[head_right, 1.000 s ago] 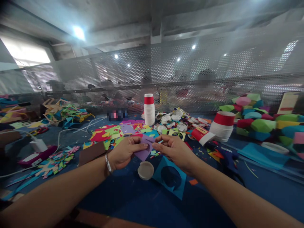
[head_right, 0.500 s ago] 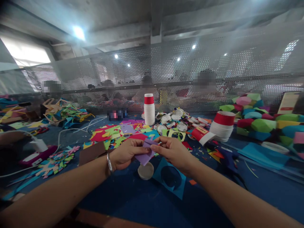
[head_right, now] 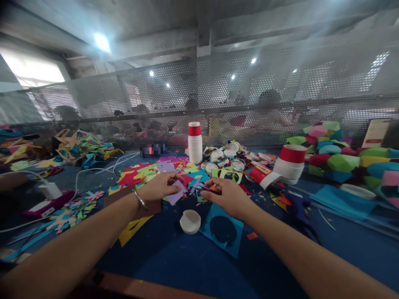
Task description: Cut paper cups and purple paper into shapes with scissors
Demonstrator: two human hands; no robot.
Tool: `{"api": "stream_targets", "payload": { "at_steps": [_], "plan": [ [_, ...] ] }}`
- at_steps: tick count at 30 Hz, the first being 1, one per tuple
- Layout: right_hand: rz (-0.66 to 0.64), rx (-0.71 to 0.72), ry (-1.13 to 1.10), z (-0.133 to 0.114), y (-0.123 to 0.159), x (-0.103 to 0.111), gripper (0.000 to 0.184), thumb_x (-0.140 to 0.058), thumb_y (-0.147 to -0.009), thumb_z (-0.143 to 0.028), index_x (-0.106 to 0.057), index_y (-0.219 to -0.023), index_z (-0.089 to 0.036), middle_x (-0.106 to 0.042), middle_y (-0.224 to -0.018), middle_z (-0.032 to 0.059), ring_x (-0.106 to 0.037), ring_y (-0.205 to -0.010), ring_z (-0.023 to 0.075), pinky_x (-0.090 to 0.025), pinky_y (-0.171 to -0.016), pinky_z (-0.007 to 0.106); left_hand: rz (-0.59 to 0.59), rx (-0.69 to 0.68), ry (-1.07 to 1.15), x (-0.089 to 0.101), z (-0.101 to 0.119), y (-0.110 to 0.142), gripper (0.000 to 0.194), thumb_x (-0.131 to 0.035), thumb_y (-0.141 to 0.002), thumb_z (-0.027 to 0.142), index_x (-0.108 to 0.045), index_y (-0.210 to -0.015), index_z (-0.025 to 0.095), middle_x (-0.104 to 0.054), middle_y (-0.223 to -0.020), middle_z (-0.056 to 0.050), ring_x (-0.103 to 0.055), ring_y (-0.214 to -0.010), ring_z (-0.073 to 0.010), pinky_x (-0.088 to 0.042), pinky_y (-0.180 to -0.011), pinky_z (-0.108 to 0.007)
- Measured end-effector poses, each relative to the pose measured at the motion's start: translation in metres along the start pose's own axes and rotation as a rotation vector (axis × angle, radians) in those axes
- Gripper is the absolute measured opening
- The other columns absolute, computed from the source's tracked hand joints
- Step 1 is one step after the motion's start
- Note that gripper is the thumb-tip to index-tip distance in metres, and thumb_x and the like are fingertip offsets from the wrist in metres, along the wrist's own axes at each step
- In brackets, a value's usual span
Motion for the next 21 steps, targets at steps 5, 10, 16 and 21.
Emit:
{"api": "stream_targets", "payload": {
  "at_steps": [5, 10, 16, 21],
  "plan": [
    [0.022, 0.008, 0.075, 0.004, -0.002, 0.01, 0.04, -0.07, -0.076, -0.055, -0.07, -0.095, -0.02, -0.066, -0.066, 0.0033, -0.056, -0.06, 0.0189, -0.035, -0.053, 0.027, 0.111, -0.203, -0.376, 0.014, 0.002, -0.001, 0.024, -0.07, -0.061, 0.01, -0.072, -0.082, 0.024, -0.065, -0.088, -0.006, -0.052, -0.094, -0.0271, -0.034, -0.09, -0.037],
    [0.034, 0.105, 0.387, -0.001, 0.0, 0.013, 0.037, -0.064, -0.083, -0.049, -0.068, -0.107, -0.021, -0.067, -0.067, 0.0041, -0.058, -0.061, 0.0203, -0.035, -0.054, 0.029, 0.112, -0.416, -0.724, -0.005, 0.016, 0.006, 0.018, -0.062, -0.079, 0.018, -0.069, -0.095, 0.022, -0.064, -0.096, -0.008, -0.054, -0.097, -0.0282, -0.035, -0.091, -0.041],
    [-0.01, 0.321, 1.014, -0.014, 0.009, 0.004, 0.029, -0.055, -0.09, -0.028, -0.06, -0.118, -0.024, -0.071, -0.098, 0.0069, -0.067, -0.081, 0.0254, -0.033, -0.054, 0.028, 0.243, -0.553, -0.875, -0.016, 0.035, 0.018, 0.019, -0.055, -0.088, 0.017, -0.065, -0.104, 0.023, -0.061, -0.106, -0.006, -0.05, -0.106, -0.0252, -0.036, -0.094, -0.04],
    [-0.022, 0.352, 1.19, -0.02, 0.011, 0.004, 0.027, -0.053, -0.09, -0.02, -0.059, -0.117, -0.022, -0.069, -0.092, 0.0047, -0.067, -0.074, 0.024, -0.025, -0.047, 0.028, 0.203, -0.607, -0.926, -0.027, 0.04, 0.023, 0.017, -0.054, -0.09, 0.018, -0.065, -0.102, 0.024, -0.062, -0.105, -0.005, -0.049, -0.108, -0.0252, -0.037, -0.093, -0.041]
  ]
}}
Point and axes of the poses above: each hand's wrist, its own y-axis away from the middle knuckle, its own x-axis out of the back of the hand, z = x × y, the point moved 4 cm from there along -y, towards the middle knuckle
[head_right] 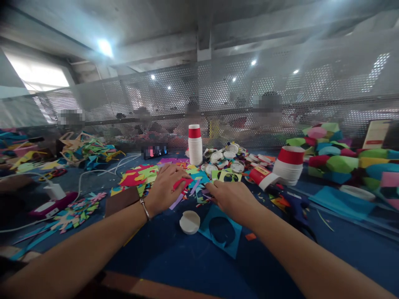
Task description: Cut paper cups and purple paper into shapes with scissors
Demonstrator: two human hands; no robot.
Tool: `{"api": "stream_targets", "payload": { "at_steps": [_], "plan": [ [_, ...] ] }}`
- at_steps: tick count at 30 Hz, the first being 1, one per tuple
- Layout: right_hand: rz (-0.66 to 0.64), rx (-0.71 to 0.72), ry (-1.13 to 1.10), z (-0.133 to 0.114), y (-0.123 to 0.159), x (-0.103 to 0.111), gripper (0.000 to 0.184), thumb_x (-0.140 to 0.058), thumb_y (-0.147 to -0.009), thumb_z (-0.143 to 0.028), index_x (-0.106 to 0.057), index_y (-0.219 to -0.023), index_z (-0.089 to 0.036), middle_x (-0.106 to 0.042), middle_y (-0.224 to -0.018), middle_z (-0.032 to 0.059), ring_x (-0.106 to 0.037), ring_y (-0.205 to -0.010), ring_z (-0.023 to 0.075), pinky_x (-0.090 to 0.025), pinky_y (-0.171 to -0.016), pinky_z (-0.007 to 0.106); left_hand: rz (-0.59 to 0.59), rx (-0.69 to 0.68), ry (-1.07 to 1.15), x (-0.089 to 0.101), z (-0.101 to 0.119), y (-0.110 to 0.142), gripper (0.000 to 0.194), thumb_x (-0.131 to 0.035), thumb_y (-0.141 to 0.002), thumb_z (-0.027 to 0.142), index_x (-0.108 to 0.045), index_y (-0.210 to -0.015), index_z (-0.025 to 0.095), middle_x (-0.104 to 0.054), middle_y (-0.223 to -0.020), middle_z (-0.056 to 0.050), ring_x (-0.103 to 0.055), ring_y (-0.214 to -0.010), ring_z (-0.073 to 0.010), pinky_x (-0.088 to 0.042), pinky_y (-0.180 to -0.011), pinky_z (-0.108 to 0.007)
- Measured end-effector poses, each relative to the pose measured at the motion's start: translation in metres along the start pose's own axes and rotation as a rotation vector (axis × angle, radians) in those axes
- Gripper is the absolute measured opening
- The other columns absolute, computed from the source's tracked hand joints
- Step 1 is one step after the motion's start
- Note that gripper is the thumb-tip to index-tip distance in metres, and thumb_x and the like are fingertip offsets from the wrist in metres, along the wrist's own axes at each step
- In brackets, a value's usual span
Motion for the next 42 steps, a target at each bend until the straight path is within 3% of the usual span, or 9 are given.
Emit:
{"api": "stream_targets", "payload": {
  "at_steps": [5, 9, 13, 16, 26, 30, 33, 36, 42],
  "plan": [
    [-0.011, 0.007, 0.008, 0.001, 0.0, -0.001, 0.04, -0.048, -0.091, -0.016, -0.052, -0.131, -0.023, -0.071, -0.096, 0.0074, -0.068, -0.078, 0.0246, -0.027, -0.047, 0.028, -0.009, -0.012, 0.002, -0.001, 0.001, 0.0, 0.017, -0.055, -0.09, 0.018, -0.065, -0.102, 0.024, -0.062, -0.104, -0.004, -0.05, -0.107, -0.025, -0.038, -0.092, -0.042],
    [0.018, -0.107, -0.101, 0.009, 0.001, -0.004, 0.053, -0.051, -0.09, -0.025, -0.041, -0.143, -0.024, -0.069, -0.114, 0.0113, -0.069, -0.086, 0.0287, -0.037, -0.054, 0.031, 0.017, 0.001, 0.02, 0.002, -0.001, 0.0, 0.016, -0.055, -0.09, 0.017, -0.065, -0.1, 0.024, -0.063, -0.102, -0.004, -0.051, -0.105, -0.0242, -0.039, -0.091, -0.041],
    [-0.063, -0.262, -0.299, 0.023, 0.0, -0.015, 0.028, -0.057, -0.083, -0.03, -0.06, -0.109, -0.019, -0.072, -0.098, 0.0115, -0.067, -0.087, 0.0292, -0.04, -0.062, 0.032, 0.042, 0.023, 0.046, 0.003, -0.005, 0.001, 0.016, -0.056, -0.089, 0.015, -0.065, -0.099, 0.024, -0.063, -0.101, -0.003, -0.052, -0.107, -0.0237, -0.039, -0.092, -0.041],
    [-0.12, -0.281, -0.35, 0.027, -0.001, -0.023, 0.018, -0.058, -0.083, -0.036, -0.06, -0.086, -0.019, -0.07, -0.082, 0.0104, -0.065, -0.074, 0.0262, -0.037, -0.058, 0.031, 0.054, 0.039, 0.065, 0.002, -0.009, 0.001, 0.016, -0.058, -0.088, 0.015, -0.065, -0.099, 0.025, -0.064, -0.1, -0.003, -0.053, -0.106, -0.0235, -0.04, -0.092, -0.041],
    [-0.15, -0.242, -0.541, 0.022, -0.004, -0.026, 0.016, -0.061, -0.081, -0.033, -0.052, -0.076, -0.02, -0.064, -0.073, 0.0031, -0.058, -0.066, 0.0179, -0.036, -0.058, 0.027, 0.04, 0.075, 0.184, 0.003, -0.012, 0.0, 0.012, -0.059, -0.086, 0.017, -0.065, -0.095, 0.023, -0.066, -0.097, -0.003, -0.057, -0.1, -0.0214, -0.043, -0.092, -0.04],
    [-0.061, -0.269, -0.687, 0.025, -0.005, -0.017, 0.02, -0.06, -0.083, -0.036, -0.05, -0.075, -0.021, -0.059, -0.07, 0.0001, -0.054, -0.064, 0.0159, -0.035, -0.057, 0.026, 0.003, 0.207, 0.376, -0.002, -0.015, 0.002, 0.011, -0.06, -0.085, 0.019, -0.067, -0.094, 0.021, -0.068, -0.092, -0.003, -0.062, -0.089, -0.0177, -0.048, -0.084, -0.034],
    [0.083, -0.31, -0.877, 0.028, -0.006, -0.009, 0.031, -0.062, -0.082, -0.048, -0.05, -0.074, -0.021, -0.053, -0.067, -0.0018, -0.049, -0.062, 0.0149, -0.033, -0.055, 0.027, -0.152, 0.369, 0.575, -0.013, -0.018, 0.004, 0.015, -0.059, -0.086, 0.026, -0.068, -0.095, 0.018, -0.07, -0.086, -0.004, -0.064, -0.077, -0.016, -0.05, -0.073, -0.029],
    [0.15, -0.319, -1.024, 0.023, -0.007, -0.004, 0.036, -0.066, -0.078, -0.053, -0.051, -0.074, -0.021, -0.05, -0.067, -0.0026, -0.047, -0.063, 0.0145, -0.034, -0.056, 0.027, -0.287, 0.43, 0.698, -0.024, -0.015, 0.006, 0.023, -0.059, -0.087, 0.036, -0.07, -0.089, 0.016, -0.07, -0.078, -0.004, -0.063, -0.07, -0.0152, -0.048, -0.066, -0.027],
    [0.109, -0.345, -1.267, 0.004, -0.009, -0.005, 0.037, -0.071, -0.075, -0.052, -0.052, -0.073, -0.021, -0.051, -0.066, -0.0036, -0.049, -0.062, 0.0136, -0.038, -0.057, 0.026, -0.268, 0.55, 1.049, -0.042, -0.003, 0.006, 0.021, -0.065, -0.082, 0.039, -0.069, -0.083, 0.018, -0.068, -0.076, -0.001, -0.06, -0.068, -0.0116, -0.047, -0.067, -0.025]
  ]
}}
Point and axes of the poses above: each hand's wrist, its own y-axis away from the middle knuckle, its own x-axis out of the back of the hand, z = x × y, the point moved 4 cm from there along -y, towards the middle knuckle
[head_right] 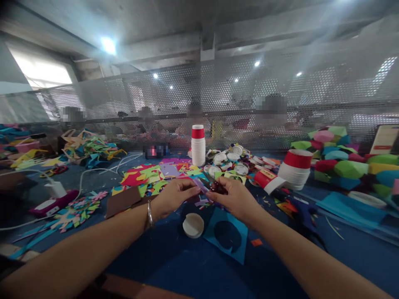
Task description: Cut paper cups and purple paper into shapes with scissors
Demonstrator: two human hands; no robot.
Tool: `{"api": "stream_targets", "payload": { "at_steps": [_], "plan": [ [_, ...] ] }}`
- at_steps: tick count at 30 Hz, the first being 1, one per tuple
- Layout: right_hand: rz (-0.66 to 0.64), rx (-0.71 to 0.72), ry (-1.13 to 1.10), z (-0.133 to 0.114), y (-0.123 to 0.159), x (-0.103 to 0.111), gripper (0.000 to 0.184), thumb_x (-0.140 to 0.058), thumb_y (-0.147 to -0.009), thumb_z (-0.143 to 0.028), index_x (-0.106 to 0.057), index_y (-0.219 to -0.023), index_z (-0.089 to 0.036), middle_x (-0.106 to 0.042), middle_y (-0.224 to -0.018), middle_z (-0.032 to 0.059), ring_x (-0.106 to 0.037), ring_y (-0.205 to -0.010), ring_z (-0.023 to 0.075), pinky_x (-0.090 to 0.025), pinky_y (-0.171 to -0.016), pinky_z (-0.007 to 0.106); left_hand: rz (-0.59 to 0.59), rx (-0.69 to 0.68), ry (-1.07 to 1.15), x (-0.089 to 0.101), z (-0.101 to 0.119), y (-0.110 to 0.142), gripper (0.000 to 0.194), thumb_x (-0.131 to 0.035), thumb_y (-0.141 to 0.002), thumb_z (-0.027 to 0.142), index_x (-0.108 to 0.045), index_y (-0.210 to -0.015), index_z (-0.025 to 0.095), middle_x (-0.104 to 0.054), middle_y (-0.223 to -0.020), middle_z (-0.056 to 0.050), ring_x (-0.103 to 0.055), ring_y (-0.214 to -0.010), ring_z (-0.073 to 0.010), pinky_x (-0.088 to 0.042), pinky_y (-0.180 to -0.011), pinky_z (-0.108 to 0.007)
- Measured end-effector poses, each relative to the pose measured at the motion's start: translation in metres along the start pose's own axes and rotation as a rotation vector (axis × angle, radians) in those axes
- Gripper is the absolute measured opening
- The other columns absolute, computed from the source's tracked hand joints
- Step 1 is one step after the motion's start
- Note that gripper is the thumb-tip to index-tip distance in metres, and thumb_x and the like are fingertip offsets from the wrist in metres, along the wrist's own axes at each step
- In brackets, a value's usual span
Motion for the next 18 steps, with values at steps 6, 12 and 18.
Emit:
{"api": "stream_targets", "payload": {
  "at_steps": [6, 12, 18],
  "plan": [
    [-0.054, -0.117, -0.148, 0.003, 0.004, -0.009, 0.031, -0.064, -0.084, -0.05, -0.053, -0.083, -0.021, -0.058, -0.065, -0.0031, -0.034, -0.042, 0.0067, -0.023, -0.04, 0.024, 0.157, 0.085, 0.311, -0.003, 0.006, 0.002, 0.014, -0.061, -0.083, 0.028, -0.057, -0.074, 0.017, -0.066, -0.069, 0.0, -0.063, -0.065, -0.0116, -0.049, -0.066, -0.025],
    [-0.013, -0.122, -0.113, -0.001, 0.006, -0.005, 0.029, -0.064, -0.084, -0.047, -0.057, -0.091, -0.02, -0.058, -0.059, -0.0038, -0.037, -0.042, 0.0073, -0.022, -0.041, 0.023, 0.107, 0.04, 0.295, 0.002, 0.015, 0.007, 0.018, -0.059, -0.085, 0.033, -0.05, -0.078, 0.019, -0.066, -0.065, 0.001, -0.064, -0.057, -0.0124, -0.047, -0.055, -0.024],
    [0.025, -0.041, 0.006, -0.004, 0.007, -0.002, 0.028, -0.059, -0.087, -0.048, -0.056, -0.082, -0.021, -0.054, -0.059, -0.0043, -0.037, -0.047, 0.0096, -0.025, -0.046, 0.024, 0.078, 0.074, 0.265, 0.001, 0.016, 0.012, 0.029, -0.074, -0.075, 0.039, -0.059, -0.086, 0.017, -0.066, -0.065, 0.001, -0.065, -0.057, -0.0126, -0.049, -0.056, -0.024]
  ]
}}
Point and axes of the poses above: each hand's wrist, its own y-axis away from the middle knuckle, its own x-axis out of the back of the hand, z = x × y, the point moved 4 cm from there along -y, towards the middle knuckle
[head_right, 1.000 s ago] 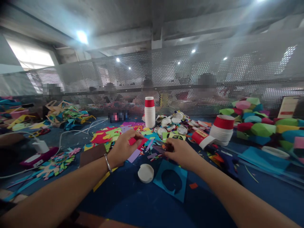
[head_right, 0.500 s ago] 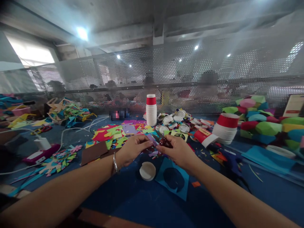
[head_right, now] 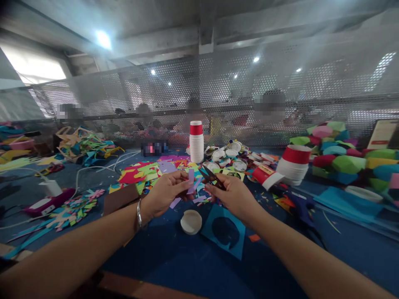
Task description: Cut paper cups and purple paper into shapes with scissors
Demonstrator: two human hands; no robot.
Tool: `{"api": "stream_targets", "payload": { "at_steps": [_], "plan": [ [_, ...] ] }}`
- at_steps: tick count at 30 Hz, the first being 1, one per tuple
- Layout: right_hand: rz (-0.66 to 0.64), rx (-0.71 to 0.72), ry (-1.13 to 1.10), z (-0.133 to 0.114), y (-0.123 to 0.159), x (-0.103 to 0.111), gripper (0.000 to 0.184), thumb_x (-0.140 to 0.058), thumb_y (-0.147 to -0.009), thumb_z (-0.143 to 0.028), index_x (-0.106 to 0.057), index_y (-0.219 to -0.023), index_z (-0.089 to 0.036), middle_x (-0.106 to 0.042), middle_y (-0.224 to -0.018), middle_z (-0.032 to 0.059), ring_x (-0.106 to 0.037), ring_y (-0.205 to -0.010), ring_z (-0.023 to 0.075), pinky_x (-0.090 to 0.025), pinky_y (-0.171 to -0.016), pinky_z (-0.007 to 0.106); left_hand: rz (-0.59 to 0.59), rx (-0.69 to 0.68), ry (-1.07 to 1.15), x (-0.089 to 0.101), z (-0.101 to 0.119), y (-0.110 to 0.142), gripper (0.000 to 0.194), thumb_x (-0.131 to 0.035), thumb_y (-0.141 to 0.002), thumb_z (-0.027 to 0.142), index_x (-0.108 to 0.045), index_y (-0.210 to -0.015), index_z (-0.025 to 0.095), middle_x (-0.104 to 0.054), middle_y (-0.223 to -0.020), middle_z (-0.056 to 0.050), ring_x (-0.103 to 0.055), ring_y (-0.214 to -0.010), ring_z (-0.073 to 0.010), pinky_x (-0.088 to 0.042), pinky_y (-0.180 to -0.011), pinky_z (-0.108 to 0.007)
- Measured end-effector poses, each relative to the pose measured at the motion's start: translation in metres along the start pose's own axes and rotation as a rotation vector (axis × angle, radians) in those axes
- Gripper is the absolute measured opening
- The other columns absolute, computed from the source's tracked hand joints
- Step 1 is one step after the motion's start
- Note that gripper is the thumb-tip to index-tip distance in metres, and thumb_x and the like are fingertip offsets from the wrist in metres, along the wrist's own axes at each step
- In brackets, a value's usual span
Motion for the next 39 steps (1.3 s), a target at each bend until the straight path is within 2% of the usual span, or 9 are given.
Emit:
{"api": "stream_targets", "payload": {
  "at_steps": [3, 7, 10, 14, 18, 23, 33, 39],
  "plan": [
    [0.047, 0.055, 0.081, -0.002, 0.001, 0.001, 0.04, -0.051, -0.091, -0.054, -0.051, -0.069, -0.021, -0.045, -0.057, -0.0041, -0.037, -0.051, 0.011, -0.028, -0.05, 0.026, 0.008, 0.003, -0.005, -0.002, 0.002, 0.002, 0.028, -0.073, -0.077, 0.041, -0.06, -0.083, 0.016, -0.066, -0.065, 0.0, -0.065, -0.058, -0.013, -0.049, -0.056, -0.024],
    [0.04, 0.038, -0.014, -0.001, 0.002, -0.001, 0.046, -0.037, -0.096, -0.059, -0.055, -0.078, -0.021, -0.041, -0.061, -0.0033, -0.036, -0.055, 0.0125, -0.027, -0.051, 0.026, 0.0, 0.024, -0.009, -0.006, -0.002, 0.004, 0.027, -0.07, -0.08, 0.04, -0.061, -0.077, 0.015, -0.067, -0.066, -0.001, -0.062, -0.055, -0.0105, -0.05, -0.056, -0.023],
    [0.024, 0.015, -0.086, 0.0, 0.003, -0.004, 0.045, -0.04, -0.094, -0.061, -0.058, -0.084, -0.021, -0.04, -0.063, -0.0032, -0.035, -0.057, 0.0128, -0.026, -0.049, 0.026, -0.018, 0.056, 0.014, -0.009, -0.007, 0.005, 0.027, -0.072, -0.078, 0.039, -0.061, -0.078, 0.015, -0.068, -0.068, -0.002, -0.063, -0.057, -0.0108, -0.051, -0.059, -0.024],
    [-0.035, 0.024, -0.112, -0.003, 0.005, -0.01, 0.046, -0.043, -0.092, -0.064, -0.055, -0.078, -0.021, -0.04, -0.066, -0.0038, -0.033, -0.056, 0.0117, -0.026, -0.048, 0.024, -0.018, 0.076, 0.042, -0.014, -0.008, 0.007, 0.03, -0.075, -0.075, 0.041, -0.06, -0.076, 0.015, -0.068, -0.067, -0.001, -0.064, -0.059, -0.0121, -0.052, -0.06, -0.025],
    [-0.083, 0.005, -0.153, -0.004, 0.006, -0.014, 0.046, -0.046, -0.09, -0.065, -0.055, -0.08, -0.021, -0.035, -0.062, -0.0063, -0.028, -0.051, 0.0097, -0.022, -0.045, 0.023, -0.056, 0.079, 0.047, -0.018, -0.008, 0.008, 0.033, -0.076, -0.074, 0.044, -0.06, -0.077, 0.014, -0.068, -0.068, -0.002, -0.064, -0.06, -0.0124, -0.053, -0.061, -0.026],
    [-0.104, -0.045, -0.223, -0.002, 0.005, -0.017, 0.047, -0.049, -0.089, -0.066, -0.052, -0.078, -0.02, -0.03, -0.058, -0.008, -0.023, -0.049, 0.0084, -0.017, -0.043, 0.022, -0.127, 0.095, 0.074, -0.022, -0.011, 0.009, 0.037, -0.078, -0.072, 0.046, -0.061, -0.078, 0.014, -0.068, -0.068, -0.003, -0.063, -0.057, -0.0112, -0.053, -0.059, -0.025],
    [-0.124, -0.057, -0.241, 0.001, 0.005, -0.016, 0.048, -0.05, -0.087, -0.068, -0.049, -0.079, -0.021, -0.028, -0.059, -0.0081, -0.023, -0.049, 0.0082, -0.017, -0.042, 0.022, -0.153, 0.154, 0.116, -0.027, -0.011, 0.013, 0.037, -0.078, -0.071, 0.047, -0.061, -0.075, 0.014, -0.068, -0.068, -0.002, -0.063, -0.055, -0.0103, -0.052, -0.056, -0.023],
    [-0.162, -0.088, -0.278, 0.002, 0.006, -0.017, 0.047, -0.05, -0.088, -0.066, -0.046, -0.077, -0.021, -0.026, -0.06, -0.0083, -0.019, -0.049, 0.0078, -0.012, -0.042, 0.022, -0.183, 0.157, 0.111, -0.025, -0.013, 0.012, 0.037, -0.078, -0.072, 0.046, -0.061, -0.076, 0.014, -0.068, -0.07, -0.003, -0.064, -0.057, -0.0103, -0.052, -0.057, -0.022]
  ]
}}
Point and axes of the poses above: each hand's wrist, its own y-axis away from the middle knuckle, its own x-axis out of the back of the hand, z = x × y, the point moved 4 cm from there along -y, towards the middle knuckle
